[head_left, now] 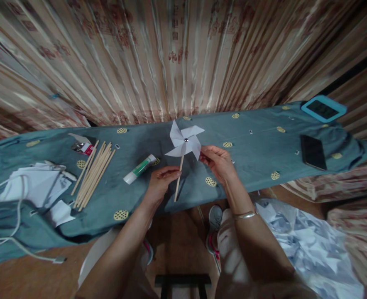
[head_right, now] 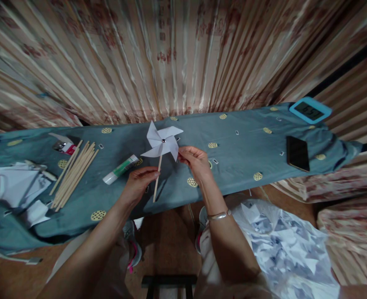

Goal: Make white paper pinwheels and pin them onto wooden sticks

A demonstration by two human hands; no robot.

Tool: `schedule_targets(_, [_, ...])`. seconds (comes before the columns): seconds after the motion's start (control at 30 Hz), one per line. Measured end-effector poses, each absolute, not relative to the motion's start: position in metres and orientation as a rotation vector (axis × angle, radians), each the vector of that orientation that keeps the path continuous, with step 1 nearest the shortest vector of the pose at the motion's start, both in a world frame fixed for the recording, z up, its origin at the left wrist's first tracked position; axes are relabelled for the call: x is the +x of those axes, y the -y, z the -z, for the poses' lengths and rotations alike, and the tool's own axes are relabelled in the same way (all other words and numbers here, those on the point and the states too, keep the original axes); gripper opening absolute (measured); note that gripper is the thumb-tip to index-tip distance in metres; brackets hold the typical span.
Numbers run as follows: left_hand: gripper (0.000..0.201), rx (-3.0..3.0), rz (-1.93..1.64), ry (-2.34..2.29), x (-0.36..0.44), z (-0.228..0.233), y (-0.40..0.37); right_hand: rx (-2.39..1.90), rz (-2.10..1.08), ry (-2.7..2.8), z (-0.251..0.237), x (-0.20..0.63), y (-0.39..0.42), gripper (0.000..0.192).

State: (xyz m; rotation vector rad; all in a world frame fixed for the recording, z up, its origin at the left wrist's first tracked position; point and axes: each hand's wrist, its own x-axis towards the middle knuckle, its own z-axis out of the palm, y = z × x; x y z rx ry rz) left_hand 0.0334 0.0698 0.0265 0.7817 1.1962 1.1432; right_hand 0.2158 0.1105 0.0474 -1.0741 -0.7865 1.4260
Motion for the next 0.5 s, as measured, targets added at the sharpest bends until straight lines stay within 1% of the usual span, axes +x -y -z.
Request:
schedule_targets(0.2, [0.025,0.778,-1.160,-1.189,0.0342,-0.0241,-0.0706,-1.063,-1.472,0.786,-0.0495,0.2120,-0.1088,0.032])
schedule_targets(0.5, [0.028,0.792,-1.159,-1.202,0.0335,-0.0220,-0.0707,-1.054,-1.547,0.730,-0.0489,0.2092,-0.1067,0.029])
